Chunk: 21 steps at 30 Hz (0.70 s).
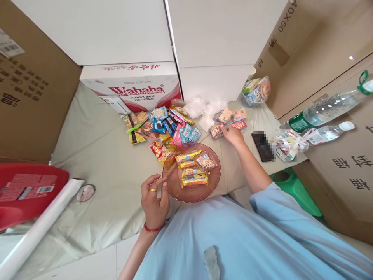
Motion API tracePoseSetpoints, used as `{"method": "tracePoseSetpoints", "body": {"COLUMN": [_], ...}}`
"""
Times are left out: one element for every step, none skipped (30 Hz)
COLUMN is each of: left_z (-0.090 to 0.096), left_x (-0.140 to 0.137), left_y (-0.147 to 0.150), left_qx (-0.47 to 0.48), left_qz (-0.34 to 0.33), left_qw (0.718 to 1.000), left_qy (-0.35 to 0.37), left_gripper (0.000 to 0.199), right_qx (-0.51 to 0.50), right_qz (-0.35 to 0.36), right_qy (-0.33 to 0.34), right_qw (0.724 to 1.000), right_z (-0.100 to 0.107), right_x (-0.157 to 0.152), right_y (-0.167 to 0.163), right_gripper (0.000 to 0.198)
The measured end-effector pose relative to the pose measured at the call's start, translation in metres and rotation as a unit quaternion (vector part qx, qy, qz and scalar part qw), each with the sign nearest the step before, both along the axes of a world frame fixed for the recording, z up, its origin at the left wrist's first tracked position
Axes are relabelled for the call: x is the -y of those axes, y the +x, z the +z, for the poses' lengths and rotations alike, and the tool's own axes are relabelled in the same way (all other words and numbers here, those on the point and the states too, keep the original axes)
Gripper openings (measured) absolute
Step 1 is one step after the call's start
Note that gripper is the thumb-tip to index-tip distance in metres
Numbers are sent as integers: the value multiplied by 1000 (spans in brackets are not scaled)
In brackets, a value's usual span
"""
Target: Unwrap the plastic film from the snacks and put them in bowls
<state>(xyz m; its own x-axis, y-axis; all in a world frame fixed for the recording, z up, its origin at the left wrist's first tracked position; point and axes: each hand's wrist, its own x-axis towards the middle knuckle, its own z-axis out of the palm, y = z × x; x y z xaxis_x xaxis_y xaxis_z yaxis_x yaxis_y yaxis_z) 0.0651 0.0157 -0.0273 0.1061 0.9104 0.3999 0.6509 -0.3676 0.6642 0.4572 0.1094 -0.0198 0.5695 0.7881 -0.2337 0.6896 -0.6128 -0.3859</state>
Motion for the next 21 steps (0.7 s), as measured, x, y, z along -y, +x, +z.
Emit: {"method": "tracePoseSetpoints", "body": {"left_z": [0, -1, -1, -1, -1, -1, -2, -3, -5, -7, -10, -12, -15, -17, -18, -18, -17, -15, -12, -8, -4], "left_x": [0, 0, 1, 1, 1, 2, 3, 3, 4, 5, 6, 7, 7, 7, 7, 6, 5, 3, 2, 0, -2], "left_y": [1, 2, 2, 1, -1, -3, -6, -9, -12, -15, -17, -19, -21, -21, -20, -19, -17, -15, -13, -11, -9], "left_qx": [-1, -2, -3, -3, -1, 2, 6, 9, 12, 11, 10, 7, 5, 5, 5, 6, 8, 11, 14, 18, 21], "left_qz": [-4, -4, -1, 4, 10, 15, 20, 25, 30, 35, 40, 43, 45, 44, 41, 36, 30, 24, 20, 18, 20], "left_qw": [1000, 1000, 1000, 1000, 1000, 1000, 1000, 1000, 999, 999, 999, 999, 998, 998, 998, 998, 999, 999, 999, 999, 999], "left_qy": [-1, -3, -3, -3, -2, -1, -2, -4, -7, -12, -18, -25, -32, -38, -42, -43, -42, -38, -32, -25, -17], "left_gripper": [14, 14, 14, 14, 13, 13, 13, 13, 14, 14, 14, 15, 15, 15, 16, 16, 16, 16, 15, 15, 15], "right_qx": [-4, -4, -3, -5, -14, -29, -51, -79, -111, -148, -187, -227, -266, -300, -327, -345, -353, -347, -326, -288, -237], "right_qz": [12, 24, 30, 33, 33, 31, 26, 17, 6, -3, -6, 2, 24, 60, 110, 171, 240, 310, 373, 425, 462], "right_qy": [-13, -11, 3, 26, 55, 90, 130, 170, 207, 240, 269, 289, 301, 299, 284, 259, 225, 190, 158, 125, 91], "right_qw": [1000, 1000, 1000, 999, 998, 995, 990, 982, 972, 959, 945, 930, 916, 904, 895, 886, 876, 864, 854, 849, 850], "right_z": [-6, -12, -17, -21, -25, -27, -28, -27, -24, -18, -10, 1, 13, 26, 38, 49, 56, 60, 60, 58, 53], "right_x": [-5, -9, -10, -8, -5, 1, 8, 16, 25, 34, 42, 49, 54, 58, 60, 61, 60, 58, 56, 54, 52], "right_y": [-1, -3, -5, -8, -9, -10, -9, -7, -5, -4, -4, -6, -11, -20, -32, -48, -67, -87, -109, -131, -152], "right_gripper": [55, 51, 47, 44, 42, 42, 43, 45, 49, 53, 58, 62, 64, 63, 60, 54, 48, 41, 34, 31, 30]}}
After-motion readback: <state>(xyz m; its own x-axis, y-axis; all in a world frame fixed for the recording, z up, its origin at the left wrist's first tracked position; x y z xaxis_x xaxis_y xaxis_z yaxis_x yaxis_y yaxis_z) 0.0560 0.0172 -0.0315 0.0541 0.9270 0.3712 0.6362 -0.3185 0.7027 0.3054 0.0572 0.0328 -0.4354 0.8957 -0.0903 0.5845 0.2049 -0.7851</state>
